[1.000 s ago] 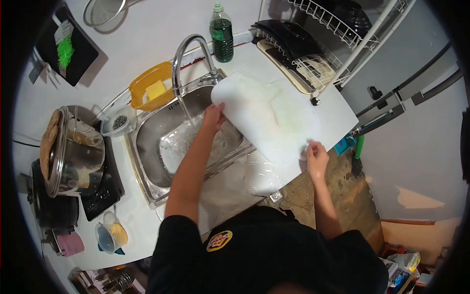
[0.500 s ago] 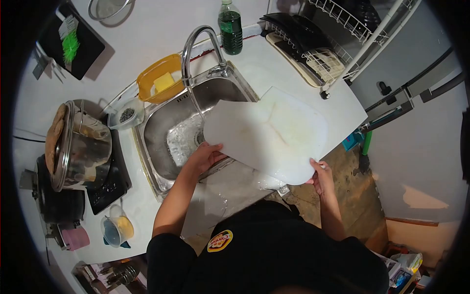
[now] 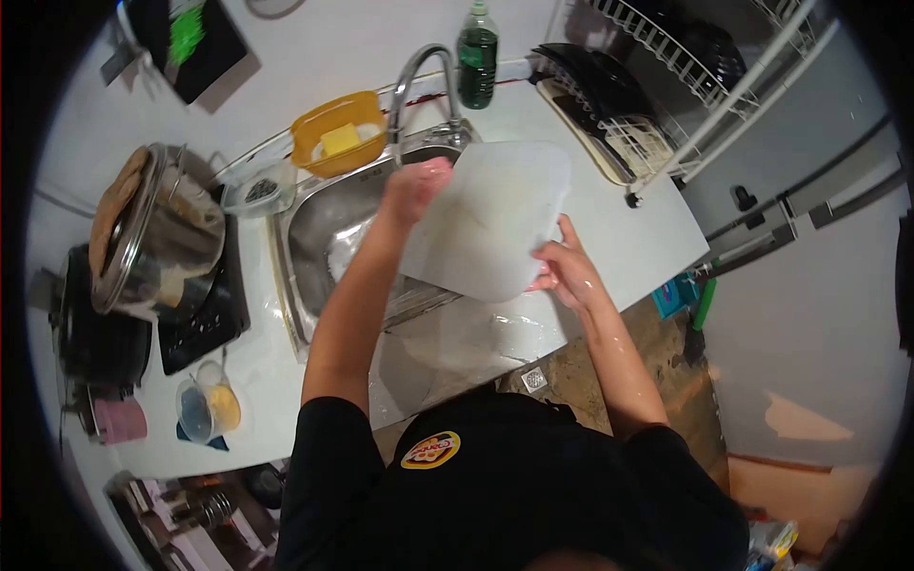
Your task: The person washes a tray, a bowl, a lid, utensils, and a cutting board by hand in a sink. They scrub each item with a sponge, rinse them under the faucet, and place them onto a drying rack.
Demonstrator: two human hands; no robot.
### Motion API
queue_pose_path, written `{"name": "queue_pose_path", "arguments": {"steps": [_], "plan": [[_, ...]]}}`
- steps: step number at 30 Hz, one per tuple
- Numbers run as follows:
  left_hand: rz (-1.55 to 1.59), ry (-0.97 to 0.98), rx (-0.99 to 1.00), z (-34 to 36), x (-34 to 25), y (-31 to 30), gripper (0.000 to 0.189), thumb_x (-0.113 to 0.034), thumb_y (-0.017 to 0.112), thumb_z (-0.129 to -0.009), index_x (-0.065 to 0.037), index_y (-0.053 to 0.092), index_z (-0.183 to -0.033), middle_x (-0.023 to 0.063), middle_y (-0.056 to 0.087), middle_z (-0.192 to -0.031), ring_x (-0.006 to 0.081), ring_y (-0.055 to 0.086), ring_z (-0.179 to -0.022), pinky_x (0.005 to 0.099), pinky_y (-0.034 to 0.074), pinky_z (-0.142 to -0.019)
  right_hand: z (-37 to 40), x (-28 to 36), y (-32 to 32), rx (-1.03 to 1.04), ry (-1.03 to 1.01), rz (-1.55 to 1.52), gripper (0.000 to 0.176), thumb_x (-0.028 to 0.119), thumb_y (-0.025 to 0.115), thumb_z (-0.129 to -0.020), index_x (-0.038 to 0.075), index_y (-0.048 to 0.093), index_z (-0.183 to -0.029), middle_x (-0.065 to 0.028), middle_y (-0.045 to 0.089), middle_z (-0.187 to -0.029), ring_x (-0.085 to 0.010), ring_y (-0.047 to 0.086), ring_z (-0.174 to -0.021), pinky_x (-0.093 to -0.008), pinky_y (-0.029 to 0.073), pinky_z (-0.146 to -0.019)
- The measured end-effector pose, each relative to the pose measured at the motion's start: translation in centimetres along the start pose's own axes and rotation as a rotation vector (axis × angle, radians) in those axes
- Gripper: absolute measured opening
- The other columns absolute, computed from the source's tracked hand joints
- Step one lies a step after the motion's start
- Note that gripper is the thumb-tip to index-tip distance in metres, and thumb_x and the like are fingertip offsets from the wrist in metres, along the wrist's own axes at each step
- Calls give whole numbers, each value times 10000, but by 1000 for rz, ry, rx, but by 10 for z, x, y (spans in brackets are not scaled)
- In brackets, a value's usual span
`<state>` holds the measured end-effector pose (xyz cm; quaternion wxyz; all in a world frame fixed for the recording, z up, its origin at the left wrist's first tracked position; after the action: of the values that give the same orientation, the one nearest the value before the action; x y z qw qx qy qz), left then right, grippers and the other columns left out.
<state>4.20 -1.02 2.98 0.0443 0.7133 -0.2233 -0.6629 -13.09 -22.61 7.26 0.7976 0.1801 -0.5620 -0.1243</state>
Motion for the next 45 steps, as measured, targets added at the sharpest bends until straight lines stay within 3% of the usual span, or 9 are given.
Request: {"name": "queue_pose_path", "arguments": {"steps": [2, 5, 10, 17, 19, 23, 35, 39, 45], "plan": [[-602, 524, 262, 26, -33, 60, 284, -152, 505, -858, 20, 552, -1078, 117, 575, -1109, 239, 548, -1037, 322, 441, -901, -12, -5, 37, 54, 5, 22, 697, 2, 494, -731, 119, 149, -1325, -80, 525, -780, -141, 566, -566, -344, 557, -461], [-426, 121, 30, 47, -48, 133, 314, -199, 410, -914, -9, 526, -1135, 157, 492, -1232, 246, 436, -1179, 328, 311, -997, -18, -7, 76, 99, 6, 28, 599, -17, 465, -728, 115, 248, -1270, -101, 538, -798, -144, 554, -536, -314, 530, -422], [-1255, 247, 62, 10, 9, 40, 559, -366, 262, -934, -45, 171, -1383, 133, 133, -1451, 258, 90, -1349, 425, 88, -1079, -4, -9, 86, 143, 0, -44, 475, -18, 437, -723, 62, 338, -1181, -107, 542, -769, -147, 536, -489, -291, 514, -397], [-1226, -306, -493, 19, -12, -30, 564, -312, 333, -905, 18, 227, -1350, 230, 177, -1412, 367, 172, -1312, 505, 143, -1053, 16, -3, 98, 122, -61, -48, 493, -17, 435, -705, 59, 340, -1182, -108, 549, -819, -148, 538, -515, -268, 506, -399], [-1711, -120, 52, 12, 5, 45, 575, -330, 312, -911, 57, 238, -1329, 255, 183, -1401, 387, 190, -1300, 518, 143, -1046, 8, -4, 96, 116, -74, -38, 493, -23, 433, -704, 58, 336, -1181, -107, 549, -815, -149, 543, -521, -276, 514, -402], [-1040, 342, -1, 105, -30, 128, 559, -312, 327, -906, 39, 233, -1330, 216, 200, -1407, 352, 185, -1310, 471, 150, -1055, -17, 3, 54, 81, -145, -54, 489, -23, 441, -685, 53, 366, -1161, -96, 553, -835, -140, 551, -553, -238, 478, -378], [-849, -537, -648, 77, 76, -104, 727, -511, 266, -883, 25, 159, -1363, 210, 135, -1432, 368, 106, -1327, 485, 91, -1068, -6, 13, 66, -37, -247, 81, 642, -20, 529, -625, 112, 330, -1221, -65, 528, -763, -123, 536, -522, -242, 462, -341], [-162, -455, -285, 42, 118, -76, 601, -483, 174, -921, -36, 350, -1283, 202, 454, -1220, 317, 464, -1114, 479, 380, -920, -7, -6, 106, 44, -263, 367, 615, 3, 548, -687, 146, 316, -1238, -79, 519, -837, -168, 584, -600, -284, 507, -407], [115, -462, 64, 82, -55, 53, 634, -617, 373, -827, -94, 470, -1171, 82, 559, -950, 215, 554, -776, 369, 486, -655, 14, 2, 153, 55, -519, 714, 697, 91, 605, -726, 117, 254, -1328, -156, 580, -1084, -181, 613, -636, -295, 514, -577]]}}
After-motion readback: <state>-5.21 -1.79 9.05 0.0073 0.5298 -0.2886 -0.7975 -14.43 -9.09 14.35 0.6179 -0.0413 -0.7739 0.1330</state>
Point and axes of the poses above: each hand's wrist, its own z-axis away from the middle knuckle, its own y-axis out of the palm, x = y × z, the point moved 8 cm from there along -z, towards the middle knuckle
